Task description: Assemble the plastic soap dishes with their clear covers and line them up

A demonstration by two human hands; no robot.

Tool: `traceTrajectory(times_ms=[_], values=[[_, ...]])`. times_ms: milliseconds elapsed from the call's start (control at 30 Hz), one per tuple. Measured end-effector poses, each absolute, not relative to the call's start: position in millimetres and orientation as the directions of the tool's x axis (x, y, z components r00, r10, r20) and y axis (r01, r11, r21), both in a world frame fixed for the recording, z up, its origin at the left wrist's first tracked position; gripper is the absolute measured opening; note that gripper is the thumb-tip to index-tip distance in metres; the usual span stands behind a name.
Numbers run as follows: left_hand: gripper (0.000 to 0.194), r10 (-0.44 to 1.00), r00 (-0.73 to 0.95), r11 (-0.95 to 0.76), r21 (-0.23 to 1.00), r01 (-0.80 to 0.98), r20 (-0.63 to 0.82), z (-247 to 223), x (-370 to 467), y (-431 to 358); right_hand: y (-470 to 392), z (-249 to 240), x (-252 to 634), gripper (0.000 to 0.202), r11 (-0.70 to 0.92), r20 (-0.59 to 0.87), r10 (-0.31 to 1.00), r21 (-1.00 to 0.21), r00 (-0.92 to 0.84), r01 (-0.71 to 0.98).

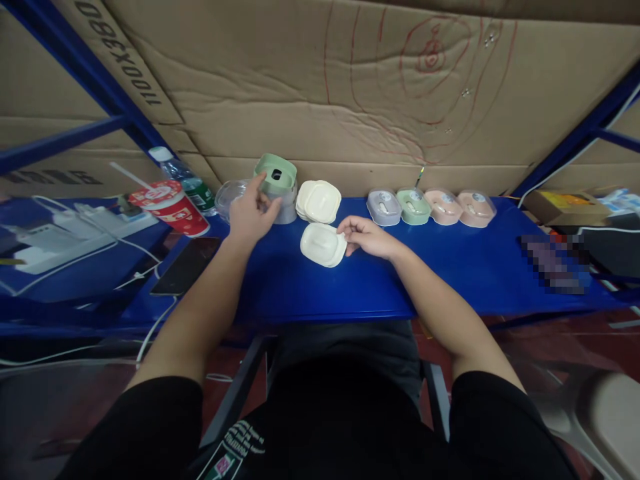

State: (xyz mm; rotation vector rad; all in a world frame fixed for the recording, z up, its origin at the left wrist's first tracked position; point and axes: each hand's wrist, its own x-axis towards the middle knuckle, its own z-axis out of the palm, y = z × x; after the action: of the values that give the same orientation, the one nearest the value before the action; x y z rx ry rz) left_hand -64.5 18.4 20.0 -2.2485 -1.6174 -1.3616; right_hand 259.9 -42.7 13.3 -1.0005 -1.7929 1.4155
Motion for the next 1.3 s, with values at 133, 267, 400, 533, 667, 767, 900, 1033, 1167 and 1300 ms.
traceTrajectory(times_ms=[133, 267, 400, 533, 667, 767, 900, 1033, 1167, 1300], values=[[0.055, 0.782, 0.077, -0.399, 0.401, 0.825, 0.618, 19, -69, 32, -36, 6, 264, 0.018, 0.128, -0.086, 0.832, -0.931, -0.548, 0.340], [0.037, 0.786, 0.056, -0.369, 0.394, 0.842, 0.616, 17, -71, 35, -35, 2, 270, 0.022, 0.390, 0.016, 0.840, -0.712, -0.542, 0.584], [0.026, 0.781, 0.035, -0.368, 0.415, 0.832, 0.623, 17, -71, 33, -39, 2, 273, 0.029, 0.599, 0.186, 0.797, -0.356, -0.574, 0.717], [0.022, 0.778, 0.013, -0.370, 0.441, 0.818, 0.628, 17, -70, 33, -43, 1, 269, 0.033, 0.642, 0.210, 0.763, -0.357, -0.611, 0.678], [0.022, 0.747, -0.039, -0.392, 0.486, 0.781, 0.664, 17, -70, 31, -46, 3, 264, 0.049, 0.671, 0.164, 0.719, -0.418, -0.675, 0.612], [0.024, 0.721, -0.040, -0.466, 0.527, 0.711, 0.692, 19, -68, 23, -49, 8, 265, 0.052, 0.670, 0.116, 0.704, -0.434, -0.701, 0.602], [0.025, 0.736, 0.122, -0.615, 0.582, 0.532, 0.666, 24, -59, 1, -51, 14, 269, 0.081, 0.585, 0.144, 0.797, -0.425, -0.586, 0.691], [0.033, 0.784, 0.376, -0.605, 0.743, 0.287, 0.494, 30, -44, -19, -49, 17, 270, 0.096, 0.466, 0.319, 0.883, -0.505, -0.344, 0.727], [0.046, 0.788, 0.533, -0.438, 0.889, 0.134, 0.308, 31, -34, -24, -50, 21, 270, 0.069, 0.440, 0.463, 0.867, -0.541, -0.183, 0.717], [0.046, 0.866, 0.429, -0.342, 0.930, 0.137, 0.255, 26, -31, -19, -53, 25, 270, 0.056, 0.408, 0.459, 0.878, -0.574, -0.134, 0.710]])
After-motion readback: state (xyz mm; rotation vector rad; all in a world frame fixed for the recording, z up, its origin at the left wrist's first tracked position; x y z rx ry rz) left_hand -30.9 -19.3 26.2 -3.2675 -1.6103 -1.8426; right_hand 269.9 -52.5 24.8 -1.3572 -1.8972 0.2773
